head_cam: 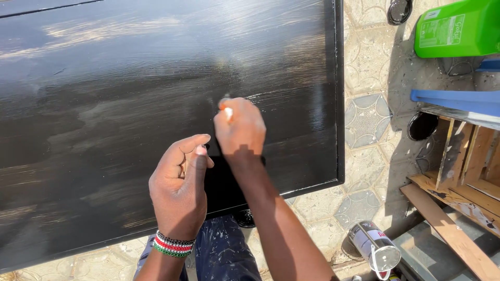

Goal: Painting a large flat panel with black paint using a sponge applicator

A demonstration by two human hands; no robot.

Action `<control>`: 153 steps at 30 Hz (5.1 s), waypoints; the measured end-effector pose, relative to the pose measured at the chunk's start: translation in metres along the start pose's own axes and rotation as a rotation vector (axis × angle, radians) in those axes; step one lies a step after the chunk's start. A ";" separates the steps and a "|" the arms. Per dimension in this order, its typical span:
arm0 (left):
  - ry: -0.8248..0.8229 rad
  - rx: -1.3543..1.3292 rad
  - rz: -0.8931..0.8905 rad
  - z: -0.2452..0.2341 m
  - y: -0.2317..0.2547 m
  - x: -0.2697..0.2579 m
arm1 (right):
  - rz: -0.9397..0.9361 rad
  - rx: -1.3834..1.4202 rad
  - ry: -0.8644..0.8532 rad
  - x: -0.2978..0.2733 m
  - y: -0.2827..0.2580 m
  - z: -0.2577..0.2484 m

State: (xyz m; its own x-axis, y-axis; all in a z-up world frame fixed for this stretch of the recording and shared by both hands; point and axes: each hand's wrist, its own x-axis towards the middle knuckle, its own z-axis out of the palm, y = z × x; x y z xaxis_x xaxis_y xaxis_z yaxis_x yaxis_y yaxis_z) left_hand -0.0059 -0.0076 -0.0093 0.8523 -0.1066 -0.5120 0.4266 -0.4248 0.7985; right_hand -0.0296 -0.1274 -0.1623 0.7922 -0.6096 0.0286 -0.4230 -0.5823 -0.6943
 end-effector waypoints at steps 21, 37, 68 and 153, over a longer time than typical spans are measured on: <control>-0.055 -0.112 0.095 0.006 0.009 0.012 | -0.159 -0.137 -0.058 0.035 -0.023 0.023; -0.187 -0.093 0.016 0.006 -0.051 -0.039 | 0.418 0.194 0.094 -0.001 0.139 -0.238; -0.821 0.043 -0.507 0.017 -0.426 -0.097 | 1.254 -0.004 -0.213 -0.466 0.426 0.146; -0.099 -0.515 -0.184 -0.060 -0.033 0.084 | -0.143 -0.113 -0.140 0.062 -0.043 0.022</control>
State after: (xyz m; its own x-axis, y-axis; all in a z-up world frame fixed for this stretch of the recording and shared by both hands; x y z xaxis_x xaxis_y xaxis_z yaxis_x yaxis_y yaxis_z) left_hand 0.0700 0.0516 -0.0596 0.7277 -0.1662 -0.6655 0.6800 0.0476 0.7317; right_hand 0.0470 -0.1282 -0.1467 0.8978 -0.4402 0.0153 -0.3422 -0.7190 -0.6049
